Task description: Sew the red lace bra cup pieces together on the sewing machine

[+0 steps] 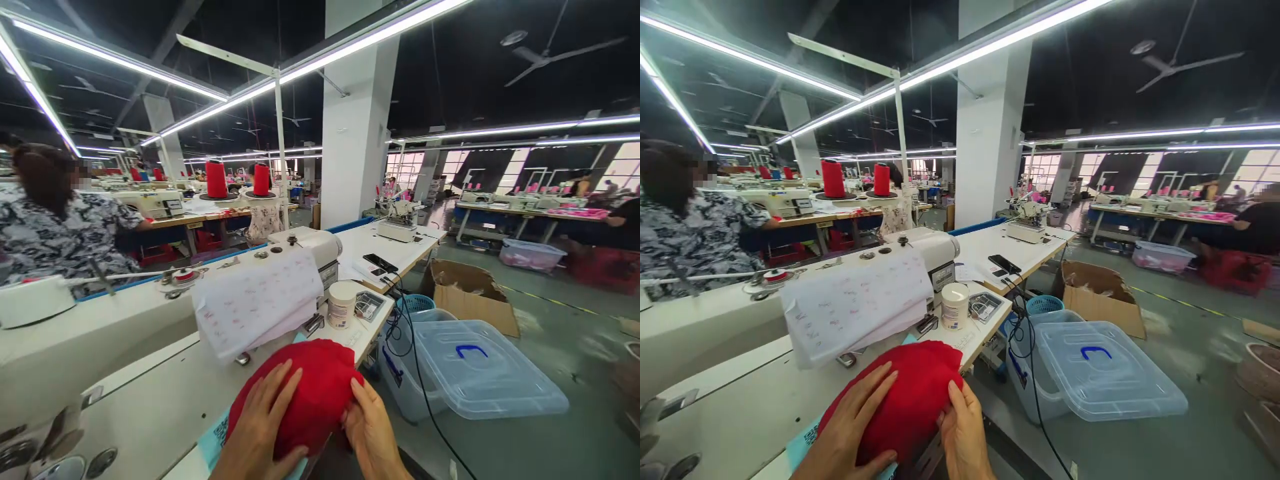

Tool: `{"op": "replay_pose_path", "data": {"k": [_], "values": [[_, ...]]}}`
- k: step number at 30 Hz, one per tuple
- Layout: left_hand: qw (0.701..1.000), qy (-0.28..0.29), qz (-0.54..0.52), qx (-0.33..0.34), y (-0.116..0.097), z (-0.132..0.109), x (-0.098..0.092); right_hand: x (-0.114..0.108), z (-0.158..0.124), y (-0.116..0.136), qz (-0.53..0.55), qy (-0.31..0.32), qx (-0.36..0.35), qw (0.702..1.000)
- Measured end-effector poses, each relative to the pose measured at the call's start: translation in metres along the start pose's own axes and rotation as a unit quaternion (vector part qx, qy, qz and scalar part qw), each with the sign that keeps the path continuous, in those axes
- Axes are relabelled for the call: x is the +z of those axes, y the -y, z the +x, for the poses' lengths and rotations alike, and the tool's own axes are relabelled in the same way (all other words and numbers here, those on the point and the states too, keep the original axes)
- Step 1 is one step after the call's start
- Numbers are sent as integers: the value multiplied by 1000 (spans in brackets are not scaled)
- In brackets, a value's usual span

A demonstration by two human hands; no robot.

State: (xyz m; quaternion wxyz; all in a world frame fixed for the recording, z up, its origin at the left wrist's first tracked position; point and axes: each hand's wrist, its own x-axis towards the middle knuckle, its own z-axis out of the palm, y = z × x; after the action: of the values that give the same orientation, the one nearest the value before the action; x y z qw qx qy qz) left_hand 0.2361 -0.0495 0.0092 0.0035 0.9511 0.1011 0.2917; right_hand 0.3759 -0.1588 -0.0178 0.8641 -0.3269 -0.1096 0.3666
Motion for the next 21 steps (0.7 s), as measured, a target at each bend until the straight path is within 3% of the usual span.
{"op": "replay_pose_path", "data": {"k": [6,9,12,16,21], "values": [[999,-5,42,-8,22,9,19,-54,23,-10,-109,-108,-106,982],[997,-28,71,-4,28,12,25,-67,24,-28,-162,-113,-173,965],[995,-44,87,-6,33,14,30,-63,24,-40,-185,-62,-232,953],[994,-47,93,-14,32,15,26,-46,22,-37,-242,24,-244,939],[996,-86,32,-19,23,-2,6,-30,7,-29,-232,-100,-307,918]]}}
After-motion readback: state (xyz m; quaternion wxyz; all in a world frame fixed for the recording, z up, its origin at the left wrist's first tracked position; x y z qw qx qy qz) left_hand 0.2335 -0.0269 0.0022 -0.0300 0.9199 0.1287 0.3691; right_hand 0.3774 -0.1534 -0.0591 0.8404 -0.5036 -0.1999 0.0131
